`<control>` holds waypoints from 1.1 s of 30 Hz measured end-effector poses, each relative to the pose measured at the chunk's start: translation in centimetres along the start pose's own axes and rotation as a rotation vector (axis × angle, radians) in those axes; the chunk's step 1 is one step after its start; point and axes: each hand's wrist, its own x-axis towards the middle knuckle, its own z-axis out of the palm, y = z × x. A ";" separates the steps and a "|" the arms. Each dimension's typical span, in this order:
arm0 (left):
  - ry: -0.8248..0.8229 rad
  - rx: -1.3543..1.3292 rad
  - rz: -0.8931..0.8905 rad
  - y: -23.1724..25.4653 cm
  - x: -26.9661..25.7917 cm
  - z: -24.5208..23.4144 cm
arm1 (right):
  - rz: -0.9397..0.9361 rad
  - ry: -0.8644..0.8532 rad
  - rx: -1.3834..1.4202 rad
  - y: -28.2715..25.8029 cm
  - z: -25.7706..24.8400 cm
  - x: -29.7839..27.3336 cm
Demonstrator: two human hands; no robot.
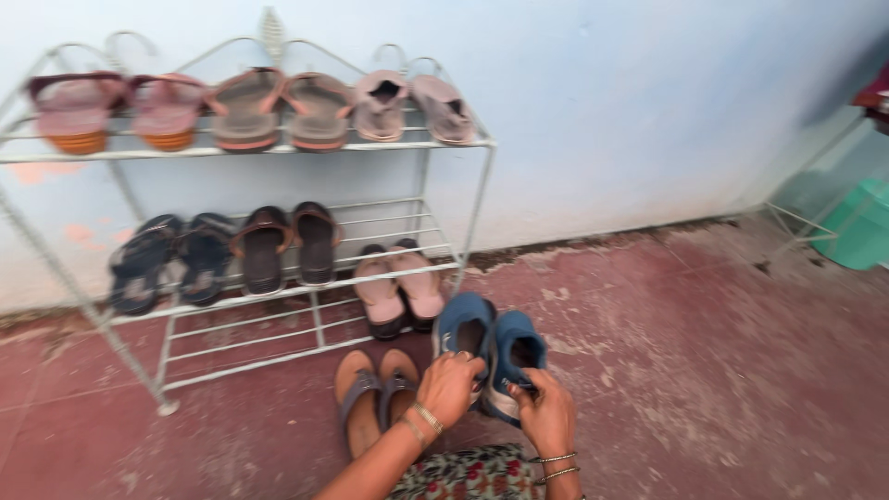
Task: The person organizes multiple pairs of shoes and sandals on a two-tier metal shoe rack. They pick up each pair from the floor, place them on the appropriate shelf, and adjust their positions to fit neatly.
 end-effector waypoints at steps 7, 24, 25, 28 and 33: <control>-0.077 0.037 0.115 1.0 6.7 14.6 | -0.038 0.235 -0.164 11.6 0.1 3.5; 0.014 -0.227 -0.295 -11.3 -1.0 18.1 | 0.149 -0.048 -0.244 21.7 9.2 4.6; 0.070 -0.235 -0.343 -12.6 -1.8 16.2 | 0.094 -0.023 -0.227 20.3 9.6 5.0; 0.051 -0.194 -0.543 -16.4 -4.8 8.6 | 0.062 -0.155 -0.189 16.2 12.3 6.5; 0.363 -0.321 -0.778 -21.1 -12.0 -0.3 | 0.199 -0.400 0.385 9.3 21.6 8.2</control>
